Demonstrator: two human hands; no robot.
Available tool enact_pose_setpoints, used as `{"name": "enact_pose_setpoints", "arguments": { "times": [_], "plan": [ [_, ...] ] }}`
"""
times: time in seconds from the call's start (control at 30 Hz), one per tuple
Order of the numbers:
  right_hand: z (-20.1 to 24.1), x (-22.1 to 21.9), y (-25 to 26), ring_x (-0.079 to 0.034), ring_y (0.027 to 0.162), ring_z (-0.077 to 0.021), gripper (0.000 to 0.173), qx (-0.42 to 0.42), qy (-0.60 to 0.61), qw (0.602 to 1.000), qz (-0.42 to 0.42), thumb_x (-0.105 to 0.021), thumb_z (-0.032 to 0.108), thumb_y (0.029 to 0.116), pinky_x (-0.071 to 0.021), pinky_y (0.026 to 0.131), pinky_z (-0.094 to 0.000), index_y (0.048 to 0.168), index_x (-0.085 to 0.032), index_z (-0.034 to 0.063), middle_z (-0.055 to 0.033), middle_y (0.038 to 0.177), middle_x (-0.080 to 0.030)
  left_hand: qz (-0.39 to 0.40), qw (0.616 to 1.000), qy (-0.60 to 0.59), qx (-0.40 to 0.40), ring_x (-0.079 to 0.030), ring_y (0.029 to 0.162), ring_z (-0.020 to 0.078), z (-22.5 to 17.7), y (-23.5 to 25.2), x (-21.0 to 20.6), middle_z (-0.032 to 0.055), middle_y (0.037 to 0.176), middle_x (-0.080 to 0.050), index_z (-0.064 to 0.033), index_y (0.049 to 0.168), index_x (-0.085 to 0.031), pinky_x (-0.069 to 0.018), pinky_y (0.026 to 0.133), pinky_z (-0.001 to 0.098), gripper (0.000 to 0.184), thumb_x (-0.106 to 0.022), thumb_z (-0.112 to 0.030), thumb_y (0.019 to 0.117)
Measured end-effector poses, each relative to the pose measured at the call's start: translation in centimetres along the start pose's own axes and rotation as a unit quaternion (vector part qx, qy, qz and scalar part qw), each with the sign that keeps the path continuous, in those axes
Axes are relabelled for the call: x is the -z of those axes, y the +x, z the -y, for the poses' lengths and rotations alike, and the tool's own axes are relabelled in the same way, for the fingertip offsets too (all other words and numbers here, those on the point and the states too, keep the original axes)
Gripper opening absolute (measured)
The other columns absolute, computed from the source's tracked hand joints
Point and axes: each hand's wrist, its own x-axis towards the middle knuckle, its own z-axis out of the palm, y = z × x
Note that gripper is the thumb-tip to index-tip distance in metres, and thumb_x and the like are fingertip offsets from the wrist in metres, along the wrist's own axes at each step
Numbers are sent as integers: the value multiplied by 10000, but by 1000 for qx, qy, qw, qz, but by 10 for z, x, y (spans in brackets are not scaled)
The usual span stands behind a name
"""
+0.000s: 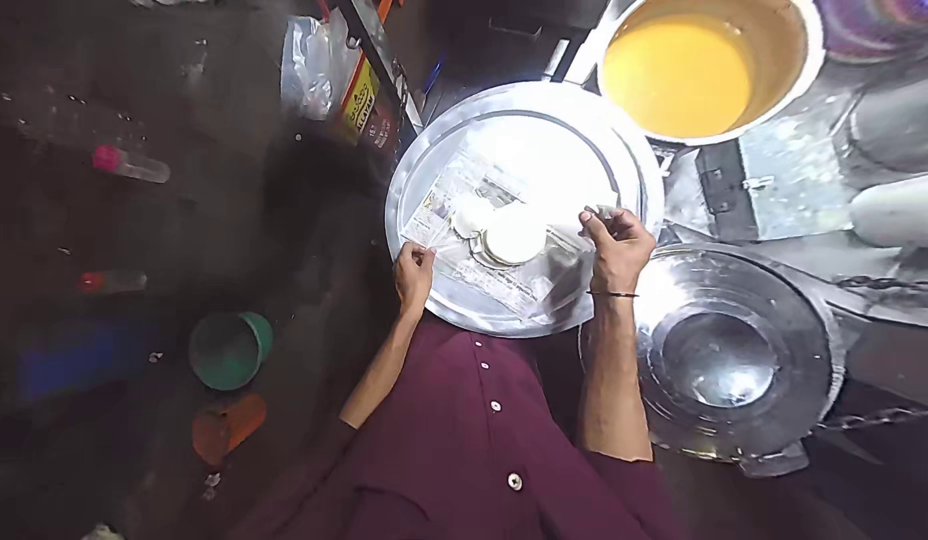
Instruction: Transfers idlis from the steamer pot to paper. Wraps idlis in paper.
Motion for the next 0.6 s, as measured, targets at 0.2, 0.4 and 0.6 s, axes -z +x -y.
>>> {"name": "enact_pose_setpoints", "arguments": {
  "times": [0.2,0.4,0.6],
  "plan": [
    [0,7,8,-733,829,-124,230,-17,13,999,33,-738,186,959,-636,788,-324,1141,-688,53,-36,1002,-752,78,911,-346,209,-647,639,172,-14,-13,-6,100,814,-671,16,1144,-604,-590,630,333,336,-777,-158,915],
    [16,-16,-7,-704,874,-187,192,173,-145,968,106,-684,186,988,-610,790,-364,1075,-756,30,-123,1048,-720,148,966,-205,-47,-673,720,143,-29,0,13,59,887,-717,-66,1043,-702,-595,695,341,275,-635,-332,1025],
    [-22,-97,-61,-651,1122,-366,165,350,-311,866,176,-643,117,962,-534,890,-533,1050,-781,94,-142,1167,-718,219,954,-180,-99,-717,659,250,-58,-2,6,129,881,-721,-82,1150,-654,-633,607,412,318,-661,-365,1007]
  ]
}}
